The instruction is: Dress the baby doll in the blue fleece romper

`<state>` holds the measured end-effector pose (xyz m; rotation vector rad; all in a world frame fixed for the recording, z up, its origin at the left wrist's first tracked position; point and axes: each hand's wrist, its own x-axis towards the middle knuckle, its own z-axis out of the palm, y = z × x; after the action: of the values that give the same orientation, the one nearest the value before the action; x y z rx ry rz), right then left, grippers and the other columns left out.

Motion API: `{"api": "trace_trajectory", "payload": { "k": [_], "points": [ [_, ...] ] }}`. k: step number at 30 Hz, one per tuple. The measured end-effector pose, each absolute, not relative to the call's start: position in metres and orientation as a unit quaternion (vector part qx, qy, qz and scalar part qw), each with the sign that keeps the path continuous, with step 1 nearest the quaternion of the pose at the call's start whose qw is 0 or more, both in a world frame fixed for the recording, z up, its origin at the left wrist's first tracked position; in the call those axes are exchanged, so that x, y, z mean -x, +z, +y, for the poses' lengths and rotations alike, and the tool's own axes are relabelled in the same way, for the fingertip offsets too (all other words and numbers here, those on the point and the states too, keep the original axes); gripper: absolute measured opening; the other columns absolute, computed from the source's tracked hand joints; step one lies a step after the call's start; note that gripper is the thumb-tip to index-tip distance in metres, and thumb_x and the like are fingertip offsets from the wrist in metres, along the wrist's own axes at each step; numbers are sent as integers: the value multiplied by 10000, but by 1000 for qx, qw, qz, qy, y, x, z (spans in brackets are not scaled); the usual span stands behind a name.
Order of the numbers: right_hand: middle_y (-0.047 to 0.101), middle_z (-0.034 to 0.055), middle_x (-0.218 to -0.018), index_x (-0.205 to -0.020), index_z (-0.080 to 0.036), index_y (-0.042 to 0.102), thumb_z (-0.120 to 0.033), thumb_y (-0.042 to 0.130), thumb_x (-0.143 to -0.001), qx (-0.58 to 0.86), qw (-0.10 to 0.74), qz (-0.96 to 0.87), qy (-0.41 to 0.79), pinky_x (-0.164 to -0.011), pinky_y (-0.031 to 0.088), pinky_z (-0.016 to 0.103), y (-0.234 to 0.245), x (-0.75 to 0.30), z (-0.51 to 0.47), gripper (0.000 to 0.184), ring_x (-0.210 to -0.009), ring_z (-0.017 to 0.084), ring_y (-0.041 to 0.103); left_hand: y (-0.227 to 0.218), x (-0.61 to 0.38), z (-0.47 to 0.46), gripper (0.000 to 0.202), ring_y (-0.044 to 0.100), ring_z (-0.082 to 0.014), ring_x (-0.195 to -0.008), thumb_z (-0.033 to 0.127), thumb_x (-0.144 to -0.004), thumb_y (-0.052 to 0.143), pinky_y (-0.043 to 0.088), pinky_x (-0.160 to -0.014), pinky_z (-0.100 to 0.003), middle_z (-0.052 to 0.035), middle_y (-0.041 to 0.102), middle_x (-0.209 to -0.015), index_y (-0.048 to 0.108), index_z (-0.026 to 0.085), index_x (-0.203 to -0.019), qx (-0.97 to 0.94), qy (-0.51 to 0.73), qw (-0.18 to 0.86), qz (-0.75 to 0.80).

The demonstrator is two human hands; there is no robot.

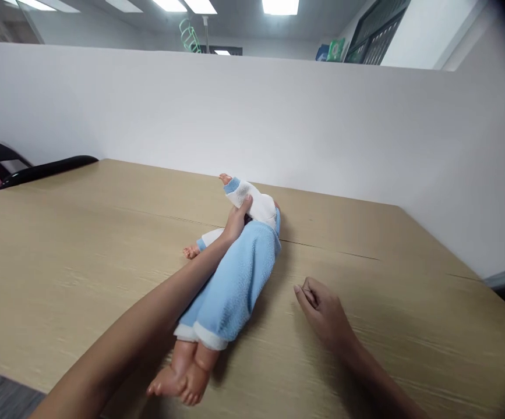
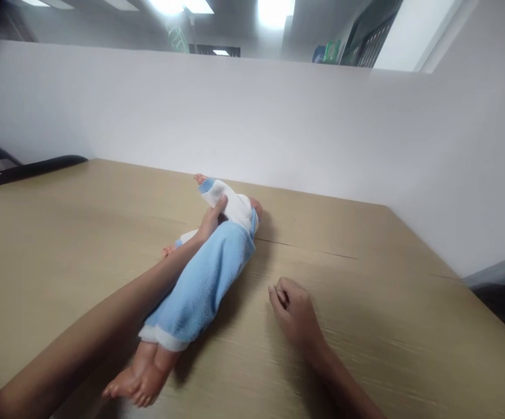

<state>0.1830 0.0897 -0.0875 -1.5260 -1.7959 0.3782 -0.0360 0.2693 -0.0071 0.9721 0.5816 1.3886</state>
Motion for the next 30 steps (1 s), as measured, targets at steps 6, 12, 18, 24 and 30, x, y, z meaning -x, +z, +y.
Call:
{"api": "trace_trajectory", "payload": {
  "k": [6,12,18,24,30],
  "points": [
    [445,-51,-688,-783,-250,445,-258,587,-927,585,403,-673,204,-555,340,288,-89,-183,90,203,-591,142,433,-5,24,258,710,615,-374,-1350,662,-799,811,471,-1159,-455,-159,749,-1284,651,118,-1226,-483,598,581,268],
    [664,120,-1289,-1342,-265,537,-501,679,-943,508,526,-510,453,-758,600,380,-74,-193,97,484,-963,242,703,-6,3,248,518,605,-344,-1333,547,-973,630,436,-1169,-456,-152,692,-1380,644,133,-1284,-671,519,442,293],
    [692,148,-1432,-1347,-266,672,-751,393,-989,416,548,-270,673,-1011,569,474,-54,-226,112,665,-1264,293,703,-9,-15,229,552,590,-364,-1334,426,-894,765,465,-1150,-503,-218,589,-1454,627,134,-1342,-890,323,239,216],
    [794,140,-1240,-1250,-242,736,-593,524,-984,475,529,-245,659,-911,655,529,-47,-246,111,489,-1162,322,753,-2,41,225,401,547,-318,-1386,500,-1029,578,379,-1206,-462,-147,617,-1462,681,198,-1271,-868,328,136,348],
    [842,66,-1017,-1066,-216,801,-391,747,-879,539,530,-276,594,-802,684,300,-48,-212,100,262,-923,236,804,-18,114,239,676,678,-445,-1156,624,-1032,382,481,-1031,-532,-298,731,-1218,720,48,-1136,-717,231,232,615]
  ]
}}
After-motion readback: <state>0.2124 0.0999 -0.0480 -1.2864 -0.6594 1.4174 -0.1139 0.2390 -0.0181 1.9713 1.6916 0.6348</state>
